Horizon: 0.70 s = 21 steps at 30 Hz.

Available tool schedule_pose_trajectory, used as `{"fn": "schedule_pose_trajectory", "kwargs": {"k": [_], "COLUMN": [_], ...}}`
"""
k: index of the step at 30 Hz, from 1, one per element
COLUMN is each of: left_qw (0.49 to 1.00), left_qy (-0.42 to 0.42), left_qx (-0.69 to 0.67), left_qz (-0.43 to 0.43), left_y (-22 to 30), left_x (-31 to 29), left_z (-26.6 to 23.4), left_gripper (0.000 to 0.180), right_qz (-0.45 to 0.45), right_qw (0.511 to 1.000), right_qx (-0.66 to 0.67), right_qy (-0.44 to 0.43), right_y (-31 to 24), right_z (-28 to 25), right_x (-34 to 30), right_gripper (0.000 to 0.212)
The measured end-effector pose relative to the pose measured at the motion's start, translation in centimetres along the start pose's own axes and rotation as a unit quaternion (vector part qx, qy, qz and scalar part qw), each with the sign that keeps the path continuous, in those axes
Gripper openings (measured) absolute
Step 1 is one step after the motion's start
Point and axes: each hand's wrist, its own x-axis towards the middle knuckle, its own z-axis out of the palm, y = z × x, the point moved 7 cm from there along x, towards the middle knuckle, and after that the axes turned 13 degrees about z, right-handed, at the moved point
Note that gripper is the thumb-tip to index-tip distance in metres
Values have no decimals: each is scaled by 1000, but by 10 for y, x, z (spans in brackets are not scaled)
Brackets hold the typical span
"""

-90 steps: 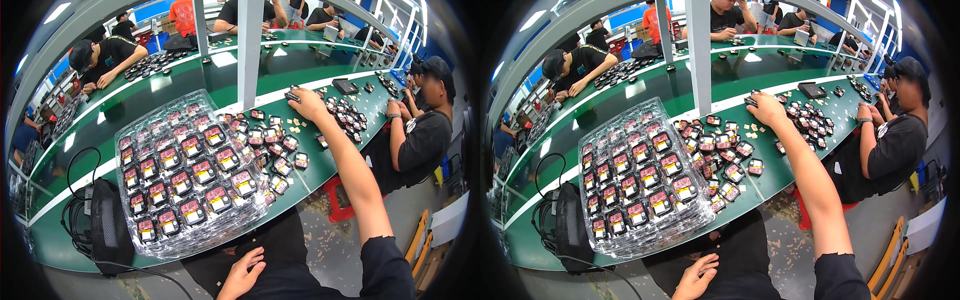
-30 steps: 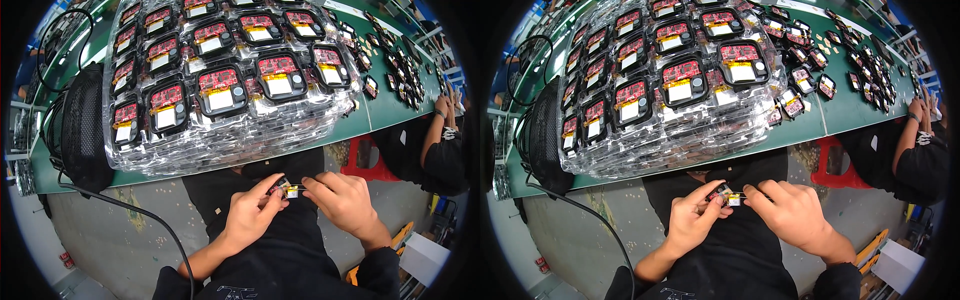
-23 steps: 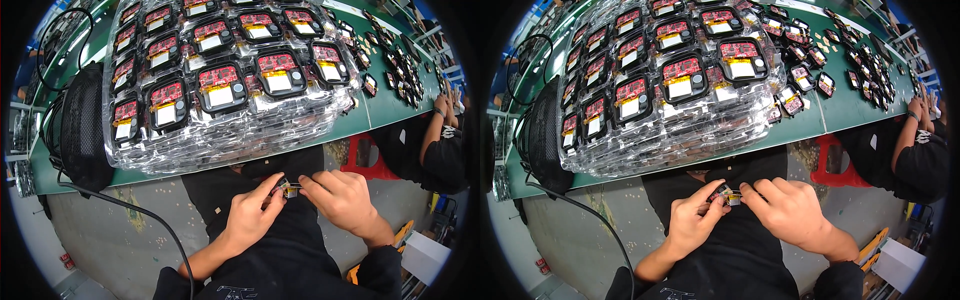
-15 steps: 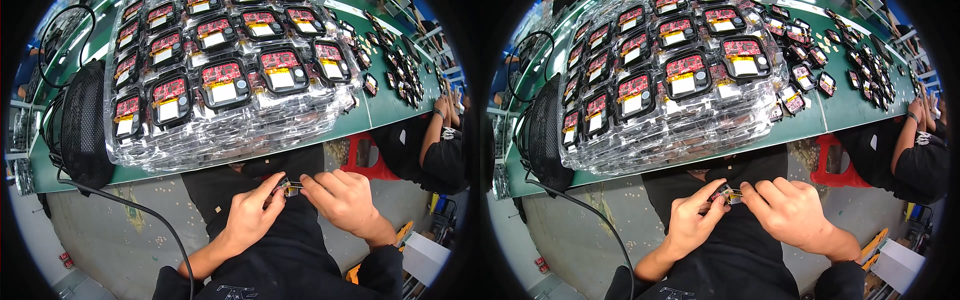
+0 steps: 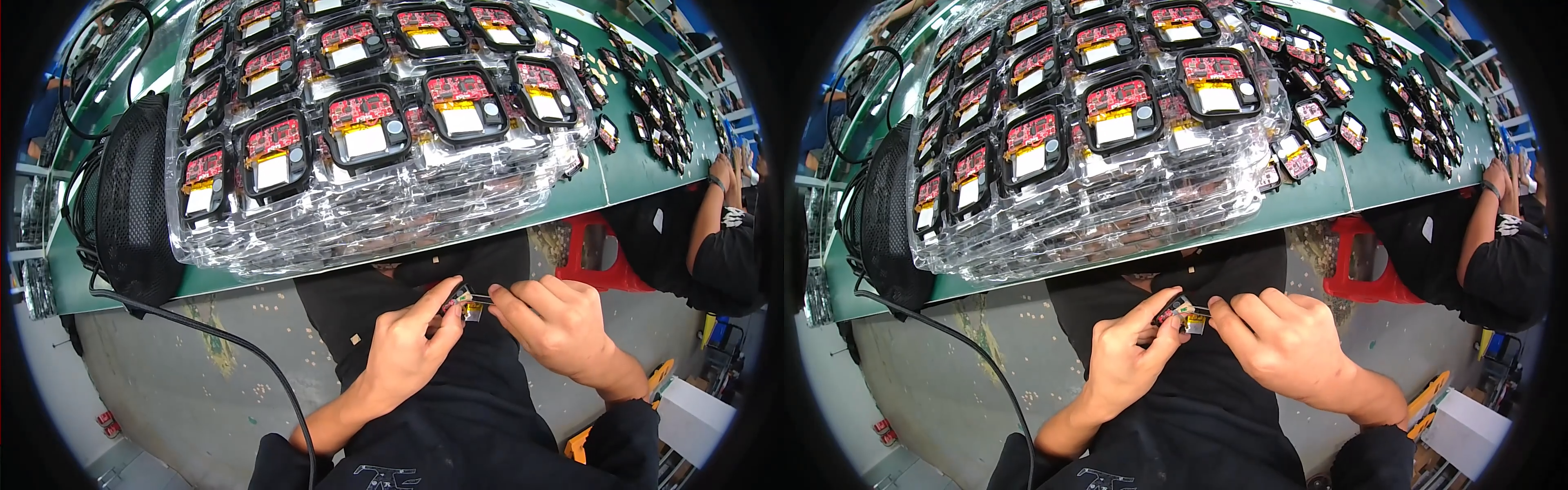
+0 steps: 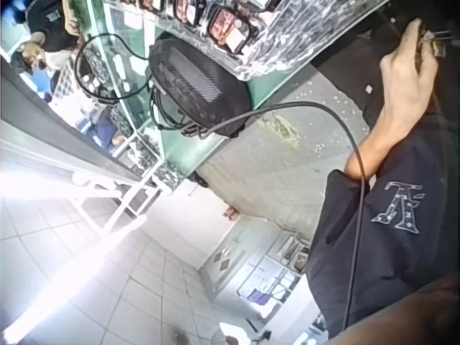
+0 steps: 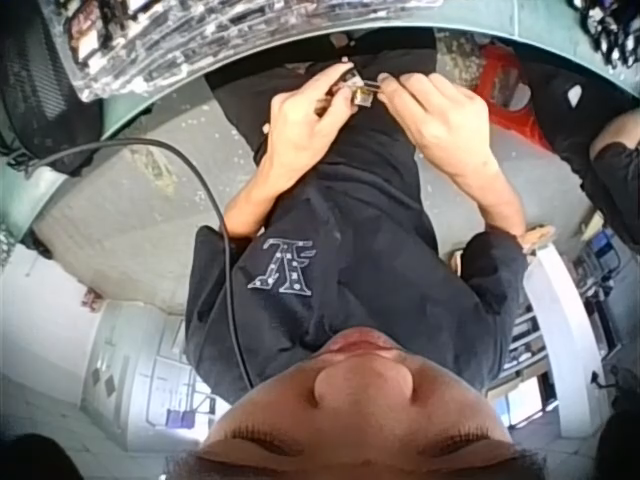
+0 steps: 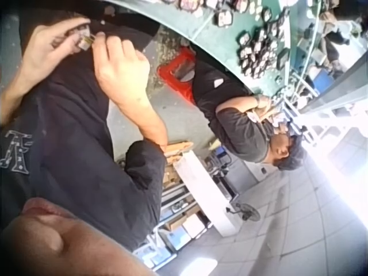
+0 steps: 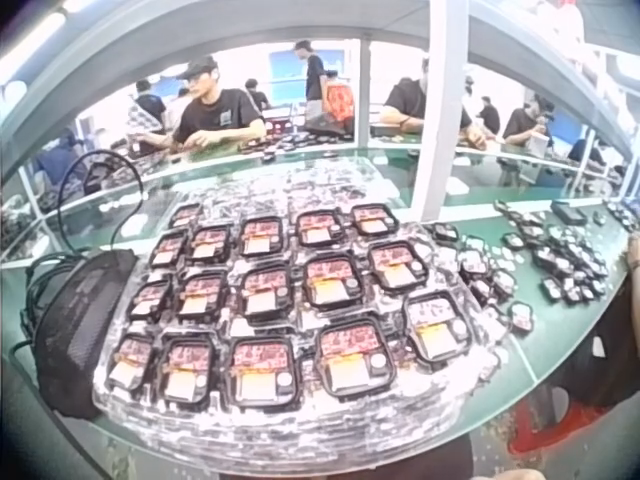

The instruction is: Assemble small electronic components by connecting wires and fitting parts into plastic housings.

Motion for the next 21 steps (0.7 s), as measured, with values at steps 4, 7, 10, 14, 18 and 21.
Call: {"fn": "schedule_pose_trajectory", "kwargs": {"k": [4,7,10,14,18,21], "left_qw": [1000,1000,1000,1000,999,998], "left_qy": [4,-6,-7,-20,-35,-48], "left_qx": [-13,0,-1,3,-13,-26], "left_qz": [-10,-17,-8,-15,-29,-33], "left_y": [-2,-2,-3,-3,-9,-9], "left_x": [-1,-2,-3,-4,-6,-6], "left_z": [1,3,5,4,4,3], "left_gripper": [36,35,35,35,35,35], "right_qz": [12,10,4,-31,-58,-68], "right_qw": [1000,999,997,996,996,997], "right_qx": [-8,-45,-73,-78,-58,-21], "right_qy": [3,-2,-9,-22,-34,-29], "right_y": [-4,-8,-11,-12,-11,-6], "right_z": [1,2,6,10,15,17], "right_x": [-1,-3,-5,-1,0,1], "right_gripper": [26,29,32,38,37,36]}}
